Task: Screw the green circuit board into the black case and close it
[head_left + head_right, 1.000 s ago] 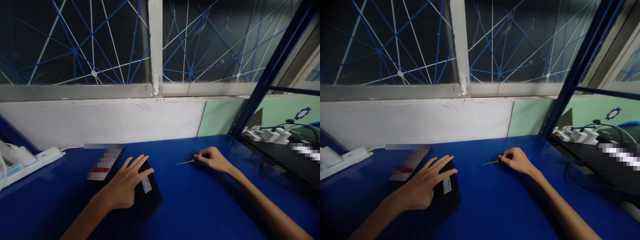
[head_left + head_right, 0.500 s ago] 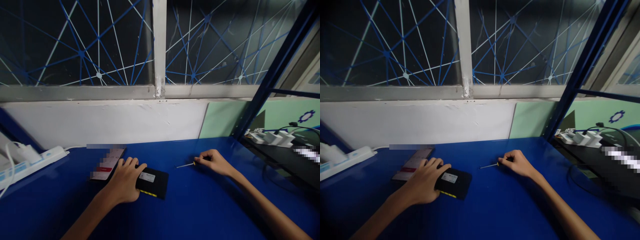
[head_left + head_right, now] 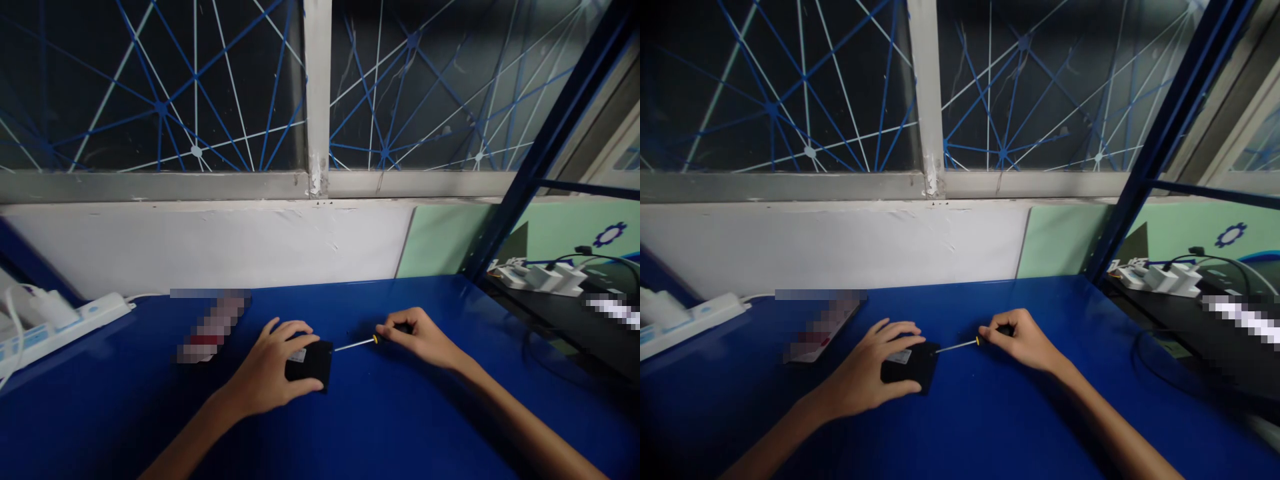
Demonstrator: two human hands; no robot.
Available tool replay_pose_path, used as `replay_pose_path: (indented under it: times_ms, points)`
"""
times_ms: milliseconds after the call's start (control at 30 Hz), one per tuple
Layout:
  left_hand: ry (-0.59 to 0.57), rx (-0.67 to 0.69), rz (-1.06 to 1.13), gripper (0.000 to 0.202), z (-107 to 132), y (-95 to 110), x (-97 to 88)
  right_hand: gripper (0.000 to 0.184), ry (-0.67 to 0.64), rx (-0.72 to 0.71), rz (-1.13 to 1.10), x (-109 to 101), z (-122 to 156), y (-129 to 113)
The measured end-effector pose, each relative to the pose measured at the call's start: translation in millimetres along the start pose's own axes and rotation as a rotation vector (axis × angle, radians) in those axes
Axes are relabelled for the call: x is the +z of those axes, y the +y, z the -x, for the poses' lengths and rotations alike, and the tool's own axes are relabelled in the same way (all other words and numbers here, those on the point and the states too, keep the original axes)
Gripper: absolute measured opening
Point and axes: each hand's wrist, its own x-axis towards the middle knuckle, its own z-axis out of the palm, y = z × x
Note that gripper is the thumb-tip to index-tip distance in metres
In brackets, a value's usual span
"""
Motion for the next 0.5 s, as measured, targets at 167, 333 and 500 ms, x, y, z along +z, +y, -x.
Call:
replay_pose_path:
  times_ms: [167,333,500]
  points:
    - [0.162,-0.055,0.145,0.022,-4,16,28.4,0.04,0.005,-0.019,0.01,6,2,-3]
    - [0.205,-0.078,0.199,0.01,-5,15,33.3,0.04,-0.008,-0.032,0.025,11,2,-3]
    - [0.23,-0.05,0.185,0.01,-5,13,35.4,0.039,-0.025,-0.037,0.044,12,2,-3]
